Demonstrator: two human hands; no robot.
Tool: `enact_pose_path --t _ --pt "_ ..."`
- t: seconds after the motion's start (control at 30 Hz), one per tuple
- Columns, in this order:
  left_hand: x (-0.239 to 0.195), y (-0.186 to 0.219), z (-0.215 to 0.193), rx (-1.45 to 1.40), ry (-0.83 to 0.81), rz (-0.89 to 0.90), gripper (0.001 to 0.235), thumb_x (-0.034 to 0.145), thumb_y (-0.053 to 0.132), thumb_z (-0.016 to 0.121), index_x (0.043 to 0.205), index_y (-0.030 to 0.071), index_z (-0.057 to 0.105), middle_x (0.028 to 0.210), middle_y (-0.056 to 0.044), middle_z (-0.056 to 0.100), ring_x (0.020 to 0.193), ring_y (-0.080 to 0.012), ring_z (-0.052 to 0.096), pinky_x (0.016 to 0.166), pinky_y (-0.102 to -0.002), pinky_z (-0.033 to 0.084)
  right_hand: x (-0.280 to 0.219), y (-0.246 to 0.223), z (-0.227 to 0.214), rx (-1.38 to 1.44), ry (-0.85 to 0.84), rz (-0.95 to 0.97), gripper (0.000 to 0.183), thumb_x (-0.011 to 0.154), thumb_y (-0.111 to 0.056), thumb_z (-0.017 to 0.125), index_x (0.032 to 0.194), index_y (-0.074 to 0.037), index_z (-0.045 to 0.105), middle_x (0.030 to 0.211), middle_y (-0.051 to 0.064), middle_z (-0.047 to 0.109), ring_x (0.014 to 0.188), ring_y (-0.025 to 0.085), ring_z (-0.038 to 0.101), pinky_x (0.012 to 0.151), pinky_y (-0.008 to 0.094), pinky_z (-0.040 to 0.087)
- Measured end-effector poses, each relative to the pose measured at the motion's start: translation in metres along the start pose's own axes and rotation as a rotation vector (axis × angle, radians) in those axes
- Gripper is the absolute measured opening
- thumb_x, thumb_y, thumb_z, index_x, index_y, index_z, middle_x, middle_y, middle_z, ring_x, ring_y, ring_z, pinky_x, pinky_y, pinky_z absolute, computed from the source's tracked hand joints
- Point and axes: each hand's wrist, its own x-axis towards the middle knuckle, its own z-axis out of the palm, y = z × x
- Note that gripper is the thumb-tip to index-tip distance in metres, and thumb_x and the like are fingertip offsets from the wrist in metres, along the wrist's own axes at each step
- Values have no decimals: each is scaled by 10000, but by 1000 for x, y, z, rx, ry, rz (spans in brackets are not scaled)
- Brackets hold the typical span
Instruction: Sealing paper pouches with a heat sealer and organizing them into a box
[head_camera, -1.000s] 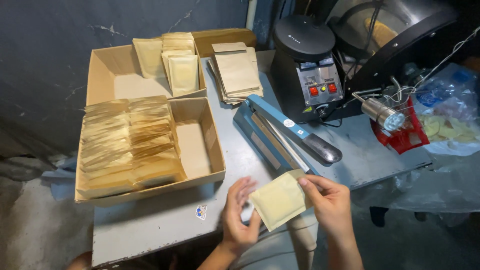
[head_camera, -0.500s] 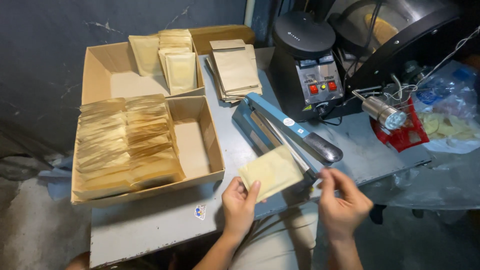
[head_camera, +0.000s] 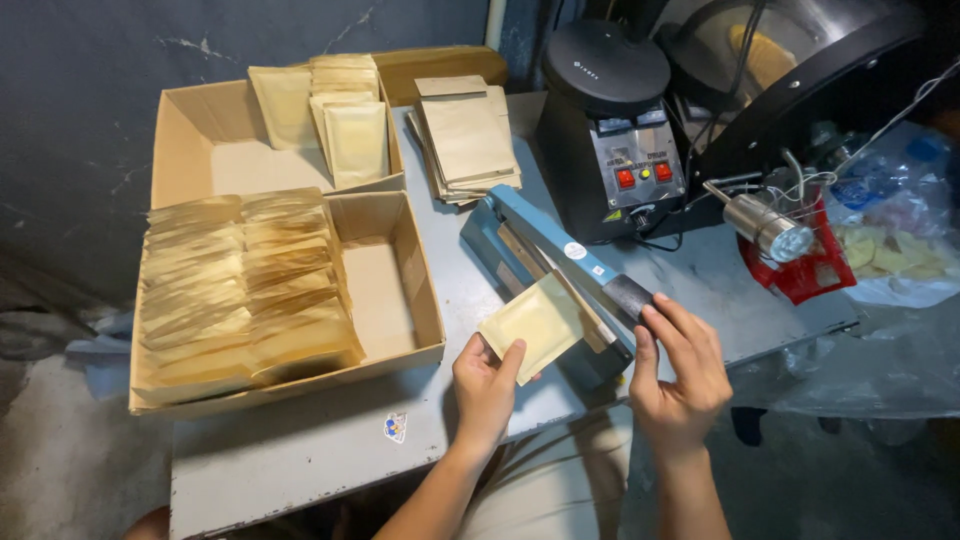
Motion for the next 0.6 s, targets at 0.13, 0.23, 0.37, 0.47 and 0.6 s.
enact_pose_path --t 0.13,0.23,0.37,0.47,0.6 --pt "-2 8 1 -21 -27 25 242 866 38 703 1085 -61 683 998 -198 767 737 -275 723 511 -363 620 -9 -2 5 -24 14 34 134 1010 22 659 1126 64 711 1189 268 709 1073 370 708 987 458 544" --pt "-4 16 2 -48 -20 -28 296 850 17 696 1134 -67 690 1002 -199 776 770 -271 729 557 -399 636 -19 1 9 -44 18 28 143 1001 29 660 1132 61 705 1201 258 706 1080 377 703 994 471 553" --pt "-1 12 -1 -31 -30 -13 327 840 33 704 1157 -46 703 1041 -189 791 849 -250 750 674 -375 642 -29 4 15 -28 42 38 124 1010 30 642 1122 50 692 1188 251 695 1056 380 693 971 471 549" --pt "2 7 -3 -36 -44 6 323 840 41 708 1152 -44 705 1057 -182 793 881 -237 753 735 -361 639 -36 7 19 -32 44 37 124 1012 31 636 1125 47 685 1187 254 693 1057 382 695 963 473 548" --pt "2 10 -5 -4 -47 30 331 828 56 718 1142 -48 712 1070 -180 799 934 -237 762 828 -341 632 -40 9 21 -28 52 30 135 1001 38 640 1127 56 682 1185 264 692 1052 387 696 957 471 551"
